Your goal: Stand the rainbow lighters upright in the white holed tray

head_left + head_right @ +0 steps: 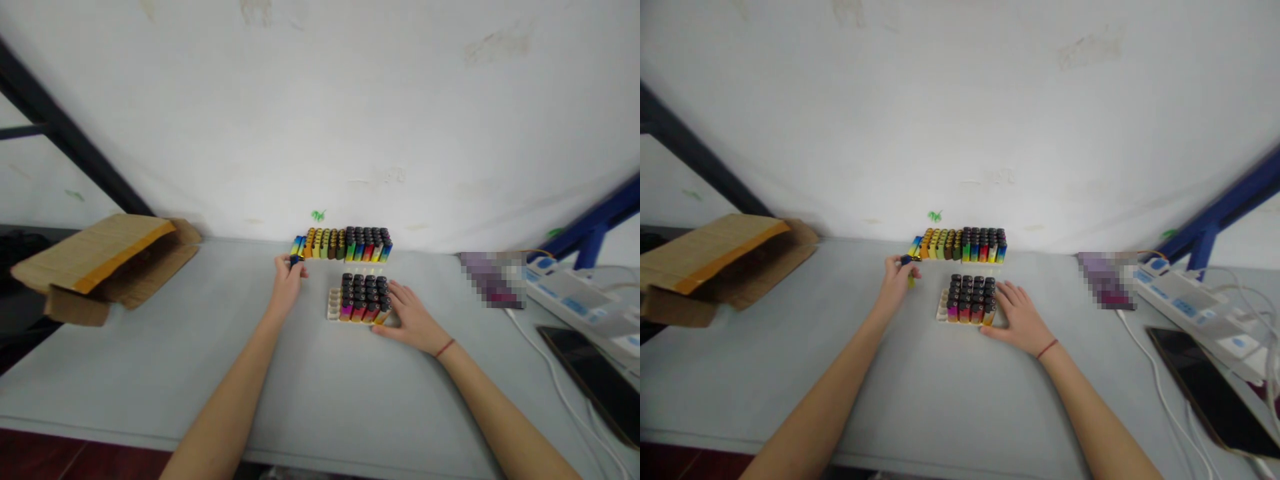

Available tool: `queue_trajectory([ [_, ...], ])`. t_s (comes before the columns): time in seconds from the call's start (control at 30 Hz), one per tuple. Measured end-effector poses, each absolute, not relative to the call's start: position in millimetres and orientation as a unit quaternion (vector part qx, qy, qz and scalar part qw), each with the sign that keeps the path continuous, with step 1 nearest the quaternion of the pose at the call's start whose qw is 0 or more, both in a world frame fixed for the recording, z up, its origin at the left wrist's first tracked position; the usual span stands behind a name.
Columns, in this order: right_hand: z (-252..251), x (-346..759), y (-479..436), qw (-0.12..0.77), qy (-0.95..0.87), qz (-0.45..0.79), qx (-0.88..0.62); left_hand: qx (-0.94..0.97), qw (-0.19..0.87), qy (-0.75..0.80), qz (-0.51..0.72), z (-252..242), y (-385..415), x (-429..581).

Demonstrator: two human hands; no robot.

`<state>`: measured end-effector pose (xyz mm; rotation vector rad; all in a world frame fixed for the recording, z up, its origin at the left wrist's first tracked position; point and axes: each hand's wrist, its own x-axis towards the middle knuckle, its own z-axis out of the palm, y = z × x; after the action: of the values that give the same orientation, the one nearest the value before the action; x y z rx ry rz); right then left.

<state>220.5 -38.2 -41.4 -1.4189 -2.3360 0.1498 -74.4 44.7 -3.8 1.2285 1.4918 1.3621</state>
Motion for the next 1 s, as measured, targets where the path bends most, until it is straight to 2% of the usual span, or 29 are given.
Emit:
queue_trajectory([
  [0.1,-42,221,-38,0.196,-0.835,0.054,-0.511,0.417,0.485,0.532,0.555,0,35,-52],
  [0.2,-42,221,-39,0.196,-0.835,0.053,-0.511,0.393,0.544,0.485,0.561,2,26,-38],
  [0.53,-40,220,-40,0.192,-0.834,0.053,-0.515,0.394,0.566,0.436,0.578,-4,17,-31],
  [0.73,-42,220,-39,0.201,-0.834,0.052,-0.512,0.35,0.648,0.445,0.509,0,20,-32],
  [1.0,-42,221,-39,0.198,-0.835,0.045,-0.511,0.357,0.642,0.432,0.523,2,20,-34],
])
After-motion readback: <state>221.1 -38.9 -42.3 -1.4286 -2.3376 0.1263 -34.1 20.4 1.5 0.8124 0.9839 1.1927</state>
